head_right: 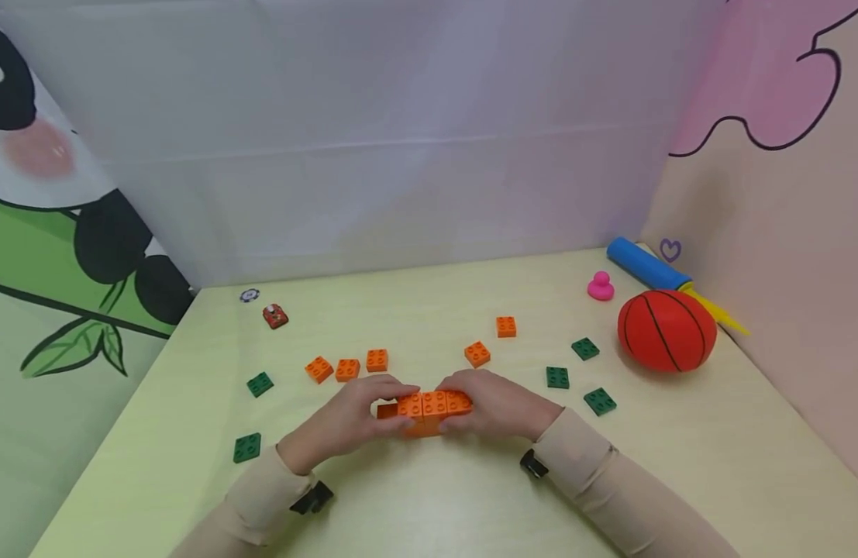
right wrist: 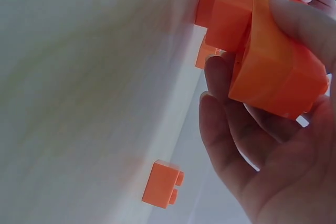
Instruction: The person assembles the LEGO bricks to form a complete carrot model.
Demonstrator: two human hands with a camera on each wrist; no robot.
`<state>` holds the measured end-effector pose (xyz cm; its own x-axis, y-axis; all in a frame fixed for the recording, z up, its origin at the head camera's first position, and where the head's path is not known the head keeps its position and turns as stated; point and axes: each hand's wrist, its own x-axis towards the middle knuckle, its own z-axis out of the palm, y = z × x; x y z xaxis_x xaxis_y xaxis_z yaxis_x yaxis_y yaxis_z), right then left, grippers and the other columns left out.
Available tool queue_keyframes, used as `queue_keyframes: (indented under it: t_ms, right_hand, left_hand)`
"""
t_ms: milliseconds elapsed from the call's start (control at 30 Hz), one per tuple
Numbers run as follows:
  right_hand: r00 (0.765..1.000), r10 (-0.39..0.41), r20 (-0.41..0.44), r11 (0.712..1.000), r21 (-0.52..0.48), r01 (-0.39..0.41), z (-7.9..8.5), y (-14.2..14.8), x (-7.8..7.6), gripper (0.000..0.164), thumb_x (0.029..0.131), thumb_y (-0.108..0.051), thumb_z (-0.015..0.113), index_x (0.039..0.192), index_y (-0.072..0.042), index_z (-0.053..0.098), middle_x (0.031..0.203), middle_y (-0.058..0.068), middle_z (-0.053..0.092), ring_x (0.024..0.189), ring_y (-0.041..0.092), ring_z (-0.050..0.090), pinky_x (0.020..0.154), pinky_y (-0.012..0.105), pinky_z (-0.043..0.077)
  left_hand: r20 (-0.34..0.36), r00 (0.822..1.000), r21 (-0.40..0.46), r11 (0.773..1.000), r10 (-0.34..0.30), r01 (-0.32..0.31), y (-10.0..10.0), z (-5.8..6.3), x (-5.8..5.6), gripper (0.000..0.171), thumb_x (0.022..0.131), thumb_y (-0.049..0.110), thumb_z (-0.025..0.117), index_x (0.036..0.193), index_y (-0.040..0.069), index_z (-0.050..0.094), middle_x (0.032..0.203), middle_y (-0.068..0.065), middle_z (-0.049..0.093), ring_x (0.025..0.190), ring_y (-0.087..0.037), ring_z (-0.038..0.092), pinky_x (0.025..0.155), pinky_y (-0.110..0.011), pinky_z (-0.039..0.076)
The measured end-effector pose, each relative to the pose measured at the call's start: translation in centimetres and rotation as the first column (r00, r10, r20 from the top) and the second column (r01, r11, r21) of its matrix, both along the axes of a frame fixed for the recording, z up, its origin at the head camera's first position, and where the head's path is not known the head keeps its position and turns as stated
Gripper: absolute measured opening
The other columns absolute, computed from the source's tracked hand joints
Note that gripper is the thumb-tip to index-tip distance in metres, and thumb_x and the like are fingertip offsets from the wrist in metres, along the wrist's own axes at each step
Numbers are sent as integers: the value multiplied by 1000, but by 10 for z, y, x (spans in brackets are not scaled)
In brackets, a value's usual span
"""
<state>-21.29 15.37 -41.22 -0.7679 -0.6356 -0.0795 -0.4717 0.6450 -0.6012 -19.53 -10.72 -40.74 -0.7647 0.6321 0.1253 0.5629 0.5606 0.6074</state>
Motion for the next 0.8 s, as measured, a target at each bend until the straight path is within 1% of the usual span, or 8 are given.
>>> queue_keyframes:
  t_ms: [233, 400, 533, 667, 733, 800]
  right_hand:
    - [1000, 5, 5, 1000, -2, -5, 3, -2, -2, 46, 83, -52, 76, 119, -25, 69, 111, -15, 64, 96, 8, 55, 89, 34, 49]
    - [1000, -9, 21, 1000, -10, 9, 6, -2, -2, 45, 83, -49, 78, 119, -24, 69, 111, -14, 64, 96, 9, 56, 89, 34, 49]
    - [1000, -16, 24, 1000, -9, 16, 4, -2, -3, 45, 83, -49, 78, 119, -23, 69, 112, -14, 64, 97, 9, 55, 90, 35, 49]
    - [999, -19, 30, 1000, -5, 19, 2, -2, -2, 45, 83, -49, 77, 119, -23, 69, 111, -13, 64, 96, 9, 55, 89, 35, 49]
    - [999, -20, 35, 1000, -5, 20, 1, -2, -2, 45, 83, -48, 78, 119, -23, 69, 111, -13, 64, 96, 10, 55, 89, 35, 49]
    - [999, -22, 40, 1000, -3, 22, 0, -2, -2, 45, 83, -47, 78, 120, -22, 69, 112, -12, 64, 97, 10, 56, 90, 36, 49]
  left_hand:
    - [15, 1000, -7, 1000, 27, -27, -2, 0, 0, 46, 92, 32, 73, 132, 12, 66, 109, 6, 69, 97, -10, 60, 84, -27, 53]
    - [13, 1000, -23, 999, 23, -22, -1, 4, 0, 45, 92, 29, 74, 132, 11, 66, 108, 4, 70, 94, -11, 60, 82, -28, 53]
    - [13, 1000, -39, 999, 19, -18, 0, 5, -1, 45, 91, 29, 74, 132, 11, 66, 107, 4, 70, 93, -11, 59, 82, -28, 53]
    - [29, 1000, -48, 999, 11, -10, -1, 2, -2, 47, 92, 30, 73, 133, 10, 65, 111, 2, 69, 96, -12, 59, 86, -30, 53]
    - [44, 999, -73, 997, 28, -25, -4, 2, 0, 52, 91, 33, 74, 137, 12, 62, 117, 2, 68, 102, -13, 60, 91, -33, 53]
    - [56, 997, -103, 993, 60, -54, -10, 1, 1, 58, 89, 36, 76, 140, 14, 59, 123, 1, 66, 109, -15, 59, 96, -38, 51]
